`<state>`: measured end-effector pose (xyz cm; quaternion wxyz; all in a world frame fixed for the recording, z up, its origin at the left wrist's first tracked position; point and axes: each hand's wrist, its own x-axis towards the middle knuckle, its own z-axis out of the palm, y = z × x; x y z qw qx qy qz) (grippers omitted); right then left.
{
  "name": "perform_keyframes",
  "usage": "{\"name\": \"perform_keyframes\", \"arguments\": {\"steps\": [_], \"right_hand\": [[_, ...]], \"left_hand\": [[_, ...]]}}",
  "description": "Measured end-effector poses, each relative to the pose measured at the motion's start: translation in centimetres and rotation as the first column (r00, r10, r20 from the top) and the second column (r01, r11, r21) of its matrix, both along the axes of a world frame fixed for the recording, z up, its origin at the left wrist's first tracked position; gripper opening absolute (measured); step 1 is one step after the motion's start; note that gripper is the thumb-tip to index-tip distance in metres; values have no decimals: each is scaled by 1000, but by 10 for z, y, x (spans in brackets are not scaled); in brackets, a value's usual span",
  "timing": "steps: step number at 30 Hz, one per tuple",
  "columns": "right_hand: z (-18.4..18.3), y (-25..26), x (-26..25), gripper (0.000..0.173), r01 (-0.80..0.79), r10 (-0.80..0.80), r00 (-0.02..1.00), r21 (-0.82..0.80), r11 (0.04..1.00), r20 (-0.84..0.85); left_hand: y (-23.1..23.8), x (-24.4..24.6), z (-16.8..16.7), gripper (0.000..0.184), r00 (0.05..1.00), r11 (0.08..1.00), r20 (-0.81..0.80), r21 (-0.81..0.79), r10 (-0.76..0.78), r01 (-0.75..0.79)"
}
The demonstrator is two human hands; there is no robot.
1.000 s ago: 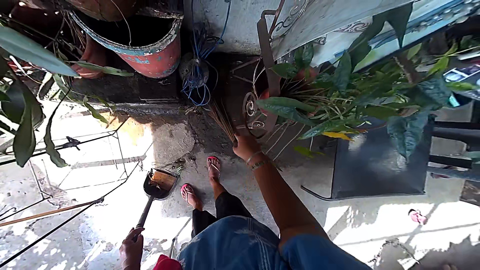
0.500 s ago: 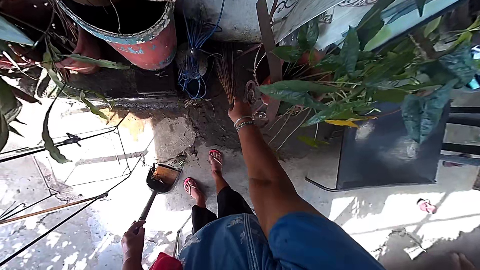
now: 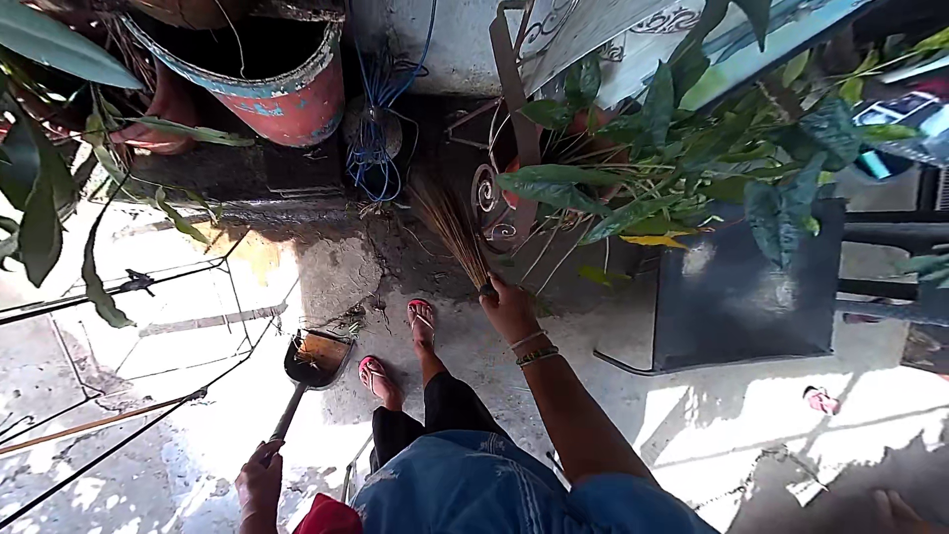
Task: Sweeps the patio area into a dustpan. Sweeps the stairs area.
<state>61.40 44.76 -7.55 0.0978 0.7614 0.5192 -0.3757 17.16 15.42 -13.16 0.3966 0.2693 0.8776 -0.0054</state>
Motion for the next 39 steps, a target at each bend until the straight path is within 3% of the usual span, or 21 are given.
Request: {"name": "perform_keyframes", "arguments": {"steps": [4, 7, 9, 13, 17, 23, 28, 31, 33, 36, 39], "right_hand": [[-68, 32, -19, 61, 126, -128, 991, 56, 990, 26], [-121, 56, -29, 63, 214, -213, 973, -7, 977, -84], [-137, 50, -36, 63, 182, -194, 966, -84, 980, -171], [-119, 7, -34, 60, 30, -66, 972, -157, 987, -227], [-77, -21, 15, 61, -41, -1, 969, -164, 986, -247], [-15, -26, 49, 54, 51, -46, 991, 37, 998, -128], [-35, -2, 9, 56, 133, -129, 989, 59, 989, -71], [-64, -8, -26, 58, -40, 38, 999, -50, 998, -26], [-74, -28, -42, 61, -220, 215, 976, -200, 955, -47], [-52, -71, -53, 67, -375, 354, 927, -377, 847, -126], [-14, -99, -40, 64, -352, 310, 935, -334, 874, -173]], "left_hand": [[6, 1, 3, 22, 1000, 999, -10, -39, -19, 18], [11, 5, 4, 23, 1000, 998, -19, -68, -3, 2], [13, 7, 4, 23, 1000, 997, -12, -77, 9, -10], [13, 9, 5, 23, 1000, 998, -14, -70, 1, -2], [12, 9, 5, 24, 1000, 997, -15, -80, -8, 7], [7, -1, 0, 24, 1000, 998, -23, -54, 15, -17], [8, 4, 2, 24, 1000, 998, -25, -65, 18, -20], [11, 14, 8, 24, 1000, 996, -27, -94, -2, -1], [11, 17, 9, 24, 1000, 997, -19, -70, -25, 23], [12, 19, 9, 25, 1000, 996, -7, -79, -31, 30], [7, 15, 7, 25, 999, 997, 0, -71, -34, 34]]}}
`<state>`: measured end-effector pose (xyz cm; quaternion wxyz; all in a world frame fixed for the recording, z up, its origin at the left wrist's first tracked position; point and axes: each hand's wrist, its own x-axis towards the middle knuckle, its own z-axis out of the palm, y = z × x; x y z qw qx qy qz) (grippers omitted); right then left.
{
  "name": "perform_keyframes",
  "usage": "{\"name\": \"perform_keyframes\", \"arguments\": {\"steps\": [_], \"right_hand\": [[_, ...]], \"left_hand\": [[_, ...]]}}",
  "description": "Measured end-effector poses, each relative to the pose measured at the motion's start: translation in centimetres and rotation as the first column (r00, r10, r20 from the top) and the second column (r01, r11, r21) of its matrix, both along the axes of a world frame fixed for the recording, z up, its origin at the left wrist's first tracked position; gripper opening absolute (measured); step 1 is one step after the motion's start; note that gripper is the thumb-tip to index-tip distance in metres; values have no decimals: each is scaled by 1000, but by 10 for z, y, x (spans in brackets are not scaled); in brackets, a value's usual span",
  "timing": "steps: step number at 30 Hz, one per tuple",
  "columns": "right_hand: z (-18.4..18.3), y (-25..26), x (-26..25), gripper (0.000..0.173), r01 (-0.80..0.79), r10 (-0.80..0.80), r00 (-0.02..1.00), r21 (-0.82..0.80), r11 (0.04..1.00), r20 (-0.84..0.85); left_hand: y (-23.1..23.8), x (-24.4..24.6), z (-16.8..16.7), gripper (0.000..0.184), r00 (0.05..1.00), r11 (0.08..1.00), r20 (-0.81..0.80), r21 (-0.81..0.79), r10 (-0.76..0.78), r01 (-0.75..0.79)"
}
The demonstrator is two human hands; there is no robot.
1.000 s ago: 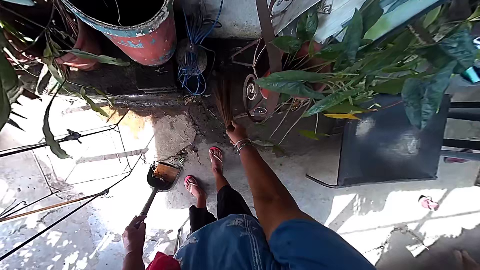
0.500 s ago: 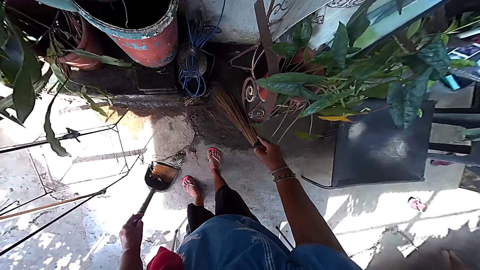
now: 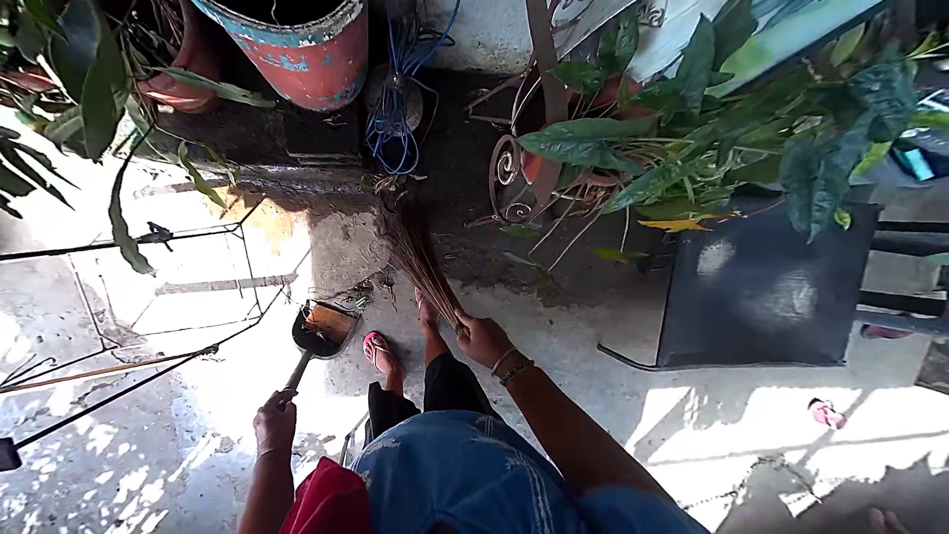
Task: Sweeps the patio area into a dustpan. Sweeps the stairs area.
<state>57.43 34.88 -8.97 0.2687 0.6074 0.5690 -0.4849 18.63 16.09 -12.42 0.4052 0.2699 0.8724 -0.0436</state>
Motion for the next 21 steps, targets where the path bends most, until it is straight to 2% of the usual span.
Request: {"name": "perform_keyframes", "arguments": {"steps": [5, 8, 11, 15, 18, 21], "right_hand": [[58, 9, 44, 53, 183, -175, 983, 191, 964, -61], [69, 27, 57, 50, 267, -254, 964, 307, 914, -83], [52, 51, 55, 49, 344, -336, 937, 393, 853, -90], [-12, 59, 15, 60, 473, -471, 879, 281, 835, -81], [-40, 3, -33, 58, 331, -326, 944, 169, 928, -62], [-26, -39, -50, 60, 95, -93, 992, 24, 995, -87]], "left_hand": [[-3, -8, 0, 26, 1000, 1000, 9, -3, 16, -16], [-2, -10, 2, 26, 1000, 1000, 11, -7, 23, -23], [-5, -9, -1, 26, 1000, 1000, 14, -7, 20, -19], [-8, -3, 0, 28, 1000, 1000, 9, -25, -11, 11], [-14, -1, -2, 28, 1000, 1000, 12, -14, -19, 19], [-22, -4, -5, 29, 999, 1000, 25, 4, -28, 28]]}}
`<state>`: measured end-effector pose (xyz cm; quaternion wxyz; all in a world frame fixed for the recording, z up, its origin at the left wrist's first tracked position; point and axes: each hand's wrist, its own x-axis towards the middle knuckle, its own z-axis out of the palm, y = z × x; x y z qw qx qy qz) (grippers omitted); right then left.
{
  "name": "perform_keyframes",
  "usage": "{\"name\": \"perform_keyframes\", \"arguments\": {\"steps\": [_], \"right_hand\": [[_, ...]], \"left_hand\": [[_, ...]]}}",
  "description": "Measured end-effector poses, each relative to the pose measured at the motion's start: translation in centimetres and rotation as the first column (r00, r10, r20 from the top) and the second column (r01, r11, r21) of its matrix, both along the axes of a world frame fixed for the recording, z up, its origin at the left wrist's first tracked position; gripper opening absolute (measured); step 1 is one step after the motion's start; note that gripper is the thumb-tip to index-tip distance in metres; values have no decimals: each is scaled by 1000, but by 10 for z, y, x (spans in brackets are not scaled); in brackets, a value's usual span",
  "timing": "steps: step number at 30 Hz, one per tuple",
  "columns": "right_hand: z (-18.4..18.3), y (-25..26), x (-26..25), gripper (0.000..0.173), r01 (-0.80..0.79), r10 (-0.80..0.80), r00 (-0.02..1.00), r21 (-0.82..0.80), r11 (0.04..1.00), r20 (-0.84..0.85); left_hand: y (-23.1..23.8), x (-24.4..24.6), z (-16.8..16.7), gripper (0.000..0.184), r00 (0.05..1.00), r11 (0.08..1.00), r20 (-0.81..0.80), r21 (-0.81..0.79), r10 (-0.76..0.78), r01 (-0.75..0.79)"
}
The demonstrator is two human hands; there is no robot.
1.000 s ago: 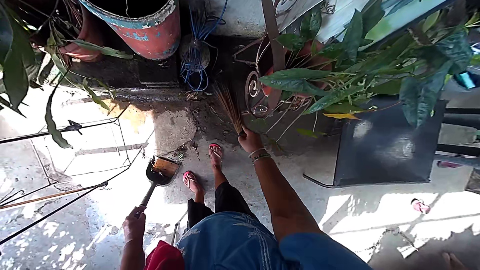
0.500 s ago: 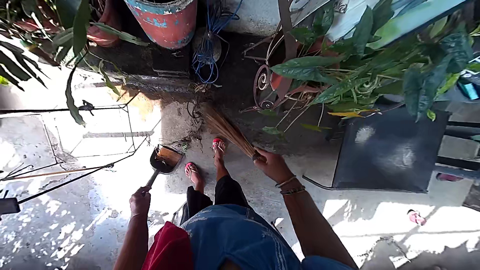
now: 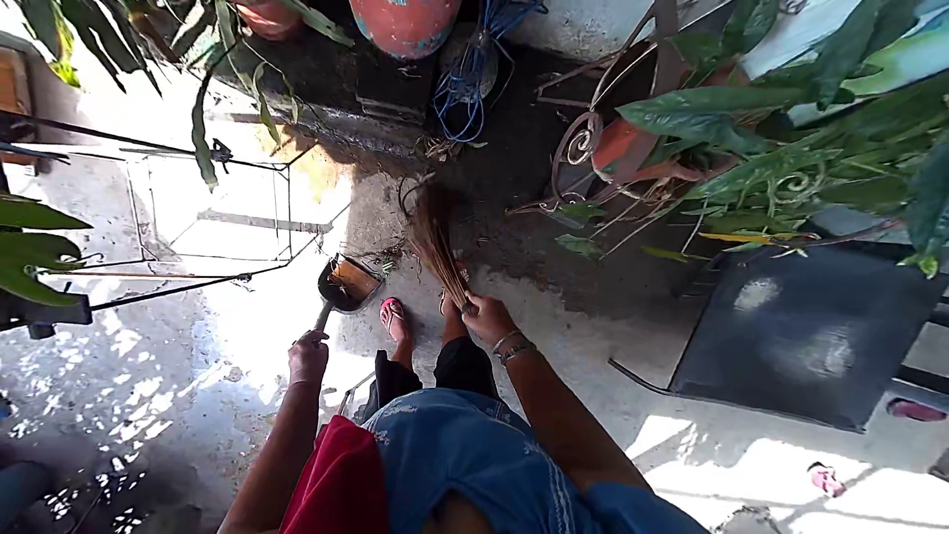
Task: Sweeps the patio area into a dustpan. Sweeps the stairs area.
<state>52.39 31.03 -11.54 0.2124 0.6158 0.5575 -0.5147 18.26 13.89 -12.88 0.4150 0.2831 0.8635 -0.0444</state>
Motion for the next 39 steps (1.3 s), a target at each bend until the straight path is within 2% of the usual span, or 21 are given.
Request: {"name": "perform_keyframes", "arguments": {"steps": [2, 5, 8, 11, 14, 15, 17, 20, 22, 25, 28, 31, 33, 36, 39], "right_hand": [[30, -6, 9, 57, -16, 16, 999, 15, 1000, -27], [71, 12, 36, 53, 80, -78, 997, 78, 994, -28], [92, 41, 55, 50, 156, -160, 987, 176, 972, 11], [77, 62, 54, 52, 249, -268, 963, 260, 933, 39], [32, 50, 21, 58, 297, -314, 948, 225, 928, 44], [18, 36, 6, 59, 266, -281, 958, 190, 945, 56], [-4, -2, -20, 58, 111, -117, 992, 108, 988, 56], [8, -34, -35, 57, -140, 140, 990, -1, 990, 15], [34, -31, -26, 54, -149, 149, 989, 19, 989, -18], [71, -1, -8, 51, -73, 77, 996, 97, 993, -36], [81, 26, -6, 50, -9, 19, 999, 208, 978, -44], [55, 36, -29, 55, 44, -40, 999, 254, 966, -21], [28, 18, -55, 57, 38, -41, 999, 242, 970, 7], [-9, -35, -89, 56, -160, 155, 987, 139, 977, 47], [-13, -76, -105, 60, -368, 368, 930, -61, 928, -6]], "left_hand": [[-4, -2, 2, 29, 1000, 1000, 19, -7, -10, 10], [-11, -6, 2, 29, 1000, 1000, 29, 4, -5, 5], [-14, -8, 4, 29, 999, 1000, 34, 18, 15, -16], [-17, -6, 4, 30, 999, 1000, 44, 14, 24, -24], [-13, -4, 5, 32, 998, 1000, 56, 0, 9, -9], [-11, -2, 8, 32, 998, 1000, 57, -4, 14, -14], [-5, -1, 10, 30, 997, 999, 51, -8, 54, -53], [5, -2, 12, 25, 986, 985, 31, 47, 162, -163], [5, -8, 8, 21, 973, 969, 21, 95, 228, -229], [0, -21, 3, 23, 959, 941, 17, 188, 284, -282], [-13, -29, -4, 24, 931, 882, 84, 300, 356, -364], [-28, -32, -16, 33, 895, 809, 178, 383, 408, -445], [-34, -31, -22, 39, 871, 761, 237, 422, 431, -492], [-35, -27, -20, 35, 834, 743, 245, 378, 495, -552], [-33, -21, -14, 30, 827, 742, 214, 367, 519, -561]]}}
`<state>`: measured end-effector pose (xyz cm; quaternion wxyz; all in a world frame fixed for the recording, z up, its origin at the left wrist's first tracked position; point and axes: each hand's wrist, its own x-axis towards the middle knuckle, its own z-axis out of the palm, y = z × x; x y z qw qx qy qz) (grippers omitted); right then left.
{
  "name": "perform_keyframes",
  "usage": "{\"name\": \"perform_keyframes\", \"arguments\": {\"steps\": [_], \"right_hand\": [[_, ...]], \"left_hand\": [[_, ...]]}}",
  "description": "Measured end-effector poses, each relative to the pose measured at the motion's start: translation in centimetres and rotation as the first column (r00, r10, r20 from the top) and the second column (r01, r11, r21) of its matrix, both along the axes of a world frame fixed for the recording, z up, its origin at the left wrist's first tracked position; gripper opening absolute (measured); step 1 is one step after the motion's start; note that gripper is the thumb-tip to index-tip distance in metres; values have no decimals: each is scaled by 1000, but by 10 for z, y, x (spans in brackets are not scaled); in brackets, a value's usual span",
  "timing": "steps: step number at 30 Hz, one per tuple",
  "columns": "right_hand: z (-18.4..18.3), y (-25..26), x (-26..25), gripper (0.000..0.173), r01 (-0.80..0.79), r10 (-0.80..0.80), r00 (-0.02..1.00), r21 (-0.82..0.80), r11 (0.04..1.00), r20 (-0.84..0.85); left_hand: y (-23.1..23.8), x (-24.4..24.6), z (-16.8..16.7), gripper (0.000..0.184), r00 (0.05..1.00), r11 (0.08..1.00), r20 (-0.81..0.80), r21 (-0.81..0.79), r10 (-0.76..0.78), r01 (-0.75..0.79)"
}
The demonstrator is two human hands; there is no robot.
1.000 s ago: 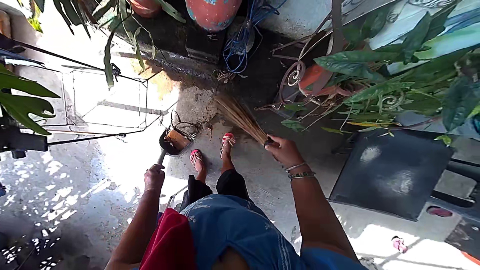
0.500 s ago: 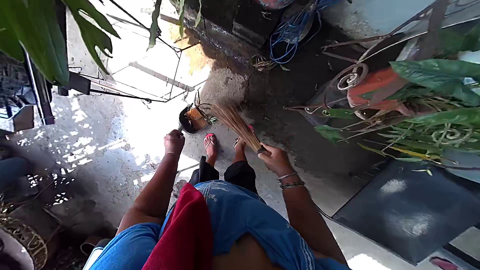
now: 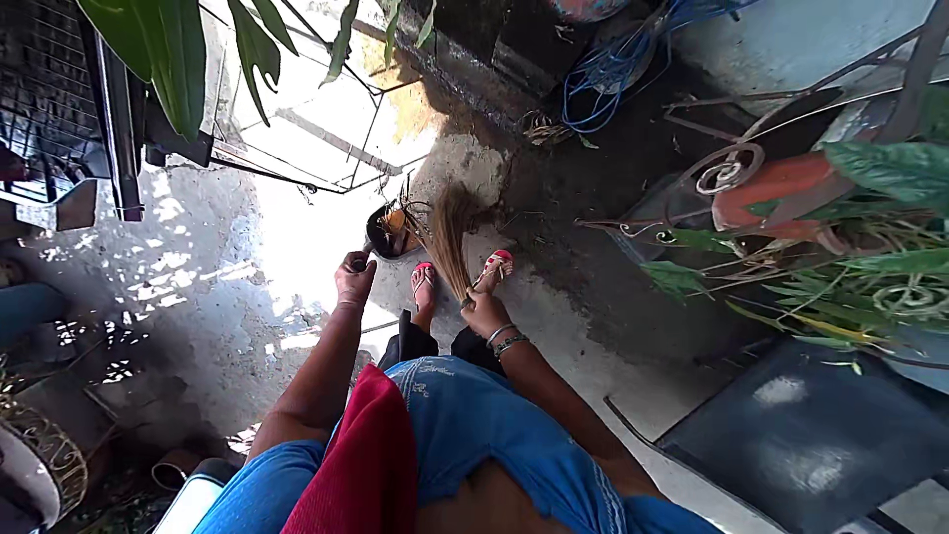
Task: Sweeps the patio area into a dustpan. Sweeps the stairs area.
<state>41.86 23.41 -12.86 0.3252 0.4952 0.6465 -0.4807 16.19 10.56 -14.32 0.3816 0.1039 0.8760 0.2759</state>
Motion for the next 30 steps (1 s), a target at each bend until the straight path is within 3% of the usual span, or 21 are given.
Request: {"name": "perform_keyframes", "arguments": {"steps": [4, 13, 17, 20, 23, 26, 30], "right_hand": [[33, -5, -6, 60, -32, 26, 998, -107, 994, -64], [100, 21, 24, 55, 27, -19, 989, 50, 998, -146], [114, 25, 67, 55, 246, -236, 963, 71, 967, -132], [117, 23, 118, 56, 597, -595, 802, 36, 801, -61], [130, 30, 172, 49, 813, -817, 576, 89, 575, 23], [126, 38, 225, 42, 885, -914, 405, 239, 401, 33], [69, 41, 243, 35, 913, -972, 234, 348, 210, -26]], "left_hand": [[1, 4, 2, 30, 999, 1000, -40, 6, 9, -9], [-18, -11, -4, 24, 994, 989, 3, 99, 111, -111], [-17, -15, -6, 25, 993, 985, 38, 128, 109, -113], [-16, -20, -9, 25, 999, 990, 0, 133, 39, -39], [-12, -30, -6, 29, 997, 993, -36, 92, -73, 76], [-12, -41, -9, 33, 982, 981, -56, 59, -182, 185], [-13, -47, -13, 34, 960, 958, -32, 52, -280, 281]]}}
